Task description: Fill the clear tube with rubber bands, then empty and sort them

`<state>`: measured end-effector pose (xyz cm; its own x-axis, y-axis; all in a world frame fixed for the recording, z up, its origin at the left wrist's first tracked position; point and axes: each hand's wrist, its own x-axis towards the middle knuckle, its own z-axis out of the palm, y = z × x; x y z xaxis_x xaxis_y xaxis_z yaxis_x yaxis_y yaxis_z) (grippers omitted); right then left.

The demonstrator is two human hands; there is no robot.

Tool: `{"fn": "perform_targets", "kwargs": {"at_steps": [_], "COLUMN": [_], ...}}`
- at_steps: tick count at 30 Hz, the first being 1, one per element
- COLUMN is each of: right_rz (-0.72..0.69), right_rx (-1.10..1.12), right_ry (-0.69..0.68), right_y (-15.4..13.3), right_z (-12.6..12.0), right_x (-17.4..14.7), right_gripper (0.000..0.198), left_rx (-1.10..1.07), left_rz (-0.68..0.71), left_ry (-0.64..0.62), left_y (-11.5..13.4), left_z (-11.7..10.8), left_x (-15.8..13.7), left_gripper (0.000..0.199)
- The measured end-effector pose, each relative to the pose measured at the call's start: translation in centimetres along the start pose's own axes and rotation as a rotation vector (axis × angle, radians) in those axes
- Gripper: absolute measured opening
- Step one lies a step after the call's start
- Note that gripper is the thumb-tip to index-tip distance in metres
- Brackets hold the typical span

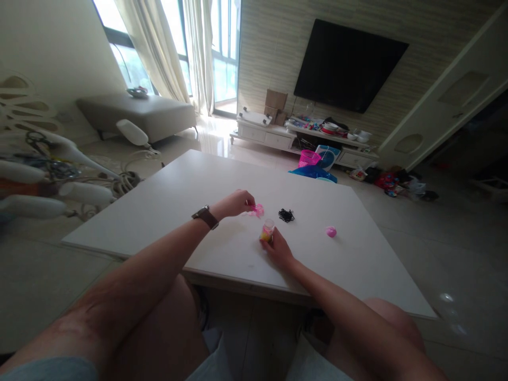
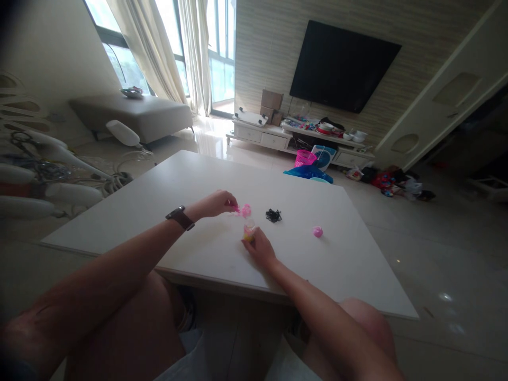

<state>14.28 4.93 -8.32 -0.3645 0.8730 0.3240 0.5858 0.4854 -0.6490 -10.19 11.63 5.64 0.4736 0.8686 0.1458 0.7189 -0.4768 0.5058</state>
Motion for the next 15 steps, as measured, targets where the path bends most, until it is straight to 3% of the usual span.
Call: {"fn": "perform_targets", "kwargs": {"at_steps": [6, 15], "right_rz": [-0.088, -0.076], "right_rx": [-0.082, -0.071], "right_ry": [0.036, 0.033], "right_y": [-0.2, 0.0], "right_z": [0.0, 0.0], "right_x": [-0.1, -0.1], "right_gripper": [0.025, 0.024], "left_rx": [-0.007, 0.027], "left_rz": [0.163, 0.233], "left_ry": [-0.042, -0.093], "left_y": [3.2, 5.6], "left_z": [-0.8, -0.4], "left_x": [-1.2, -2.0], "left_gripper": [0.011, 0.013]}}
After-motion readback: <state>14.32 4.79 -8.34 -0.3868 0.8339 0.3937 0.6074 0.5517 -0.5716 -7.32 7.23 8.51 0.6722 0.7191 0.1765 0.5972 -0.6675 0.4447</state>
